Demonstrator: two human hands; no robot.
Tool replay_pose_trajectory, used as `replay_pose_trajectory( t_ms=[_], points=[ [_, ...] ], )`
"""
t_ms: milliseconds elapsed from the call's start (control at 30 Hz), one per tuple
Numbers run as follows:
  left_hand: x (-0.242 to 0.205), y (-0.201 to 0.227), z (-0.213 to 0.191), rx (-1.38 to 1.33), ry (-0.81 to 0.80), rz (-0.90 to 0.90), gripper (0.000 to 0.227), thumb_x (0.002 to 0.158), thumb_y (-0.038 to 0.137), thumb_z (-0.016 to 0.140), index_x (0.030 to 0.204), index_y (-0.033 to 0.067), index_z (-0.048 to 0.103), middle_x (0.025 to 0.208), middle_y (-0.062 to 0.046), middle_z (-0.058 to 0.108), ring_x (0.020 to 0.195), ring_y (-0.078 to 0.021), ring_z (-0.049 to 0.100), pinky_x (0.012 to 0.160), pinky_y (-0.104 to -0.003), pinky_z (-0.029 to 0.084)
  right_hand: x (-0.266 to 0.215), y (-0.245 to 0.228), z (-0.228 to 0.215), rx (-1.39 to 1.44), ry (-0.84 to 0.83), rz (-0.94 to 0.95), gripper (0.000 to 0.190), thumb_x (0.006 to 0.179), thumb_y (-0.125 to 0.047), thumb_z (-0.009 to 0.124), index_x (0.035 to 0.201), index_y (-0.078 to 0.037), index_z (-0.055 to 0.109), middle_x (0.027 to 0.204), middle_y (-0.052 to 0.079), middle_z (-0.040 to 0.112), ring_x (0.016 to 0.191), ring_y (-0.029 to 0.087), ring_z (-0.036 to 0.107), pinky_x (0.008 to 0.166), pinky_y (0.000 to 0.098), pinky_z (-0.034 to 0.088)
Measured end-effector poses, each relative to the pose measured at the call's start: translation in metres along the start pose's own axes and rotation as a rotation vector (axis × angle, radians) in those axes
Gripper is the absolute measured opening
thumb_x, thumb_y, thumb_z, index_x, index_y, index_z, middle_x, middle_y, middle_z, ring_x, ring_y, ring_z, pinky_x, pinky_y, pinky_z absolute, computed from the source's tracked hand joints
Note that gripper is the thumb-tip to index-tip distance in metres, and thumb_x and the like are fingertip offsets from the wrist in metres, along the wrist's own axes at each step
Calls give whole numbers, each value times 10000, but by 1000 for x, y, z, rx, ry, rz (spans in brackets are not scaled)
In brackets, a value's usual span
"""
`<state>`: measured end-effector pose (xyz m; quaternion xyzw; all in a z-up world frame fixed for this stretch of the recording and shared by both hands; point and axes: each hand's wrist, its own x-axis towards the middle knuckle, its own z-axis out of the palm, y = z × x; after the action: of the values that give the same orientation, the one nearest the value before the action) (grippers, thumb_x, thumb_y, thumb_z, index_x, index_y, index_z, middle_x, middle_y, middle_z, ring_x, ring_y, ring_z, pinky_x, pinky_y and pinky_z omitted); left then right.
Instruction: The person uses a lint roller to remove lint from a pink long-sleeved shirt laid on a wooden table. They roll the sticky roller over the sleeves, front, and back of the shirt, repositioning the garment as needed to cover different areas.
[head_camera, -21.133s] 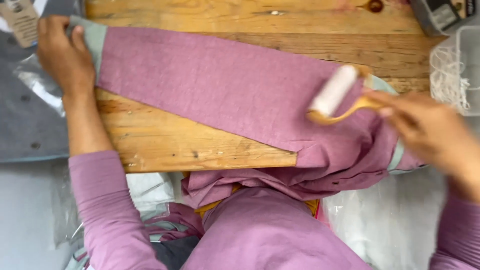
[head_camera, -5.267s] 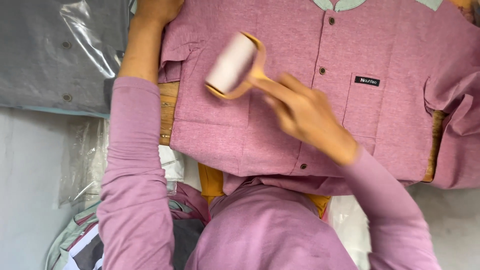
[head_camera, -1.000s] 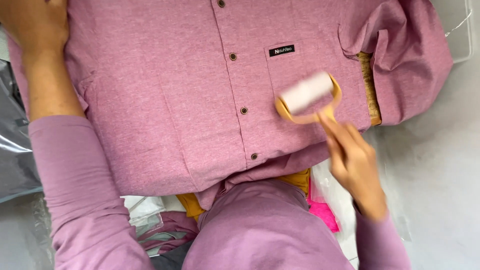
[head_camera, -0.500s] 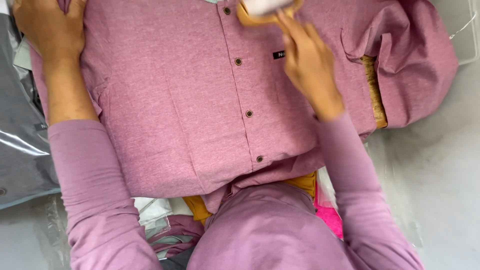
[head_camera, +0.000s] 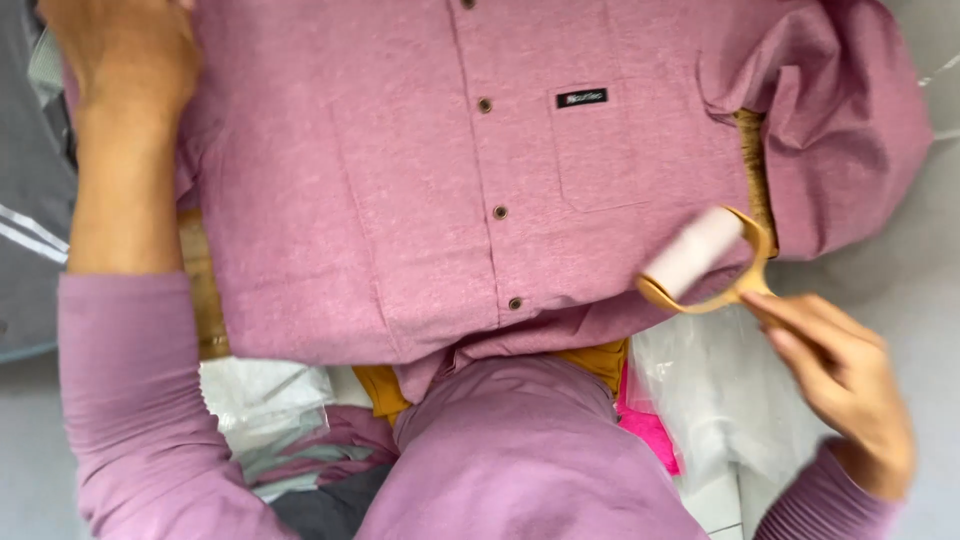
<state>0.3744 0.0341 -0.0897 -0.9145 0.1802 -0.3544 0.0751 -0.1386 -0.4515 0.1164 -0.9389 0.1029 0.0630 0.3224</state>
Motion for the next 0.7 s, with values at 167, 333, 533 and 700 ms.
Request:
replay_pose_trajectory(
  t_ms=[167, 333, 533, 700],
  points=[
    [-32, 30, -256, -694, -209, -24, 466, 1141, 175, 665, 1493, -106, 543, 1546, -294, 422, 1421, -483, 391, 1117, -622, 308, 14, -33, -6, -100, 6, -206, 305, 953, -73, 628, 1241, -105, 723, 1033, 69, 697, 799, 143, 640, 772, 252, 465],
    [-156, 57, -289, -779, 210, -511, 265, 1130, 171, 555, 1223, -74, 593, 1291, -203, 453, 1160, -332, 466, 983, -469, 417, 126, -112, 67, -256, -135, -728, 329, 1004, -198, 607, 1324, -204, 682, 981, 42, 655, 661, 218, 620, 488, 373, 487],
    [-272, 113, -252, -1046, 220, -1100, 253, 1135, 192, 510, 1298, 30, 404, 1241, -113, 429, 1072, -173, 428, 913, -283, 415, 195, -219, 189, 16, -53, -842, 188, 1012, -272, 578, 1147, -272, 708, 848, 56, 668, 703, 338, 713, 592, 449, 573],
    [-287, 130, -233, -1202, 243, -1094, 342, 1103, 153, 583, 1331, 58, 347, 1234, -99, 472, 1082, -138, 464, 976, -327, 409, 188, -212, 184, 89, -91, -813, 231, 1015, -280, 525, 1195, -304, 668, 877, 71, 661, 754, 373, 723, 625, 482, 573]
  ],
)
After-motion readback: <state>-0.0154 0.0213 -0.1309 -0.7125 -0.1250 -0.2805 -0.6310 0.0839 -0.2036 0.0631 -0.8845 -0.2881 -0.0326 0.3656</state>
